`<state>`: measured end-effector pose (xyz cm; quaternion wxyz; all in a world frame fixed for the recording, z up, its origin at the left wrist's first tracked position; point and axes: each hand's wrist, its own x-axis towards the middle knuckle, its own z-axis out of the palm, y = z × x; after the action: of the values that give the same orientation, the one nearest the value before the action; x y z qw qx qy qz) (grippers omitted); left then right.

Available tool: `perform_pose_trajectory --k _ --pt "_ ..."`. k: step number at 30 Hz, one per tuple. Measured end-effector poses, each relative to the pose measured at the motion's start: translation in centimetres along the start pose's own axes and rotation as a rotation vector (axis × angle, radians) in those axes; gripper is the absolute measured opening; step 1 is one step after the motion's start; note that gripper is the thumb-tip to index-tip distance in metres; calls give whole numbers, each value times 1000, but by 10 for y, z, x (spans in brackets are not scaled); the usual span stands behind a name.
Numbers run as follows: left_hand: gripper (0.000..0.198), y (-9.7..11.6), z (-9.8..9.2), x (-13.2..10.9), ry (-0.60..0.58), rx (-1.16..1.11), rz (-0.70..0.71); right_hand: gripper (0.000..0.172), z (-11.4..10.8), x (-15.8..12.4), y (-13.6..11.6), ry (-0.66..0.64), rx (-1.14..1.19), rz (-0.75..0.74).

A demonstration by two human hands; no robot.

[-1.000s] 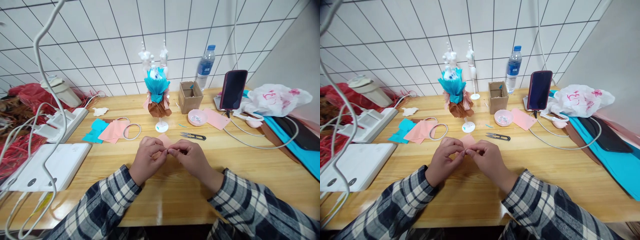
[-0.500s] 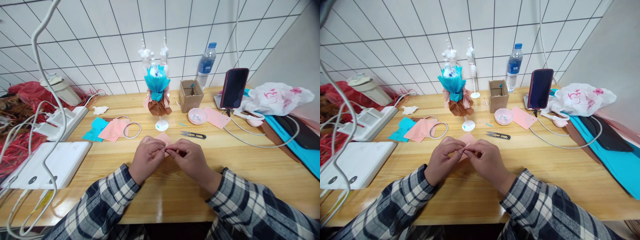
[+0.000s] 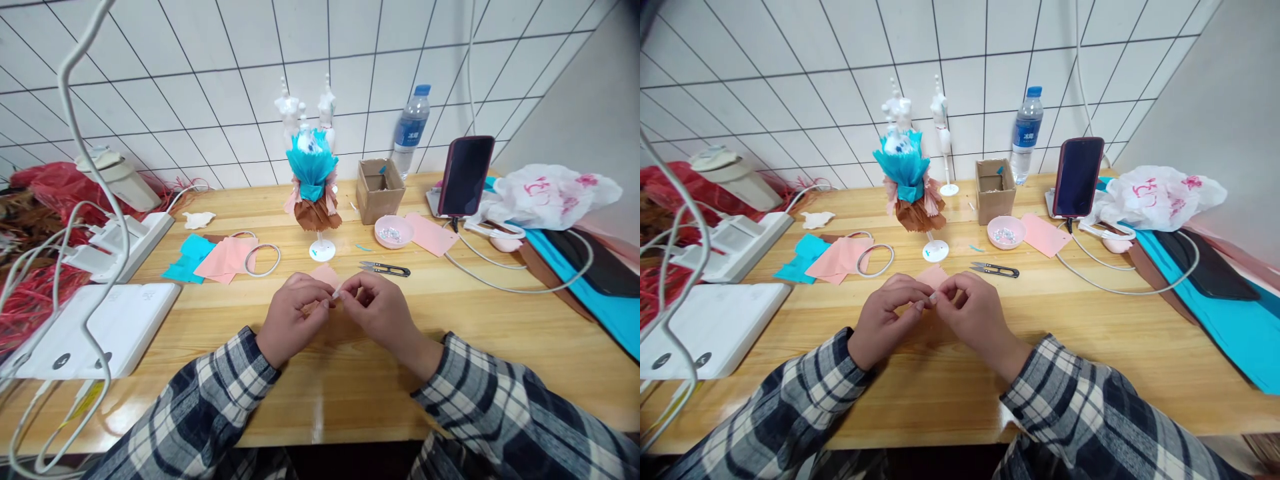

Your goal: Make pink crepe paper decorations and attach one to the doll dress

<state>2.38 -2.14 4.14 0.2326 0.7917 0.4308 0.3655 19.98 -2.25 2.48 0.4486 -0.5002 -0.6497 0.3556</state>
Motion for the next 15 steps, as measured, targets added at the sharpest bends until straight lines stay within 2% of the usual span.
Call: perform_pose_trajectory --k 5,9,15 --pt "21 -9 1 -2 14 -420 -211 8 -5 8 4 -13 65 213" --pt "19 -21 6 -3 40 -731 -382 7 -9 15 11 2 61 263" --pt "19 -23 8 -1 76 -992 -481 9 -15 23 20 47 116 314"
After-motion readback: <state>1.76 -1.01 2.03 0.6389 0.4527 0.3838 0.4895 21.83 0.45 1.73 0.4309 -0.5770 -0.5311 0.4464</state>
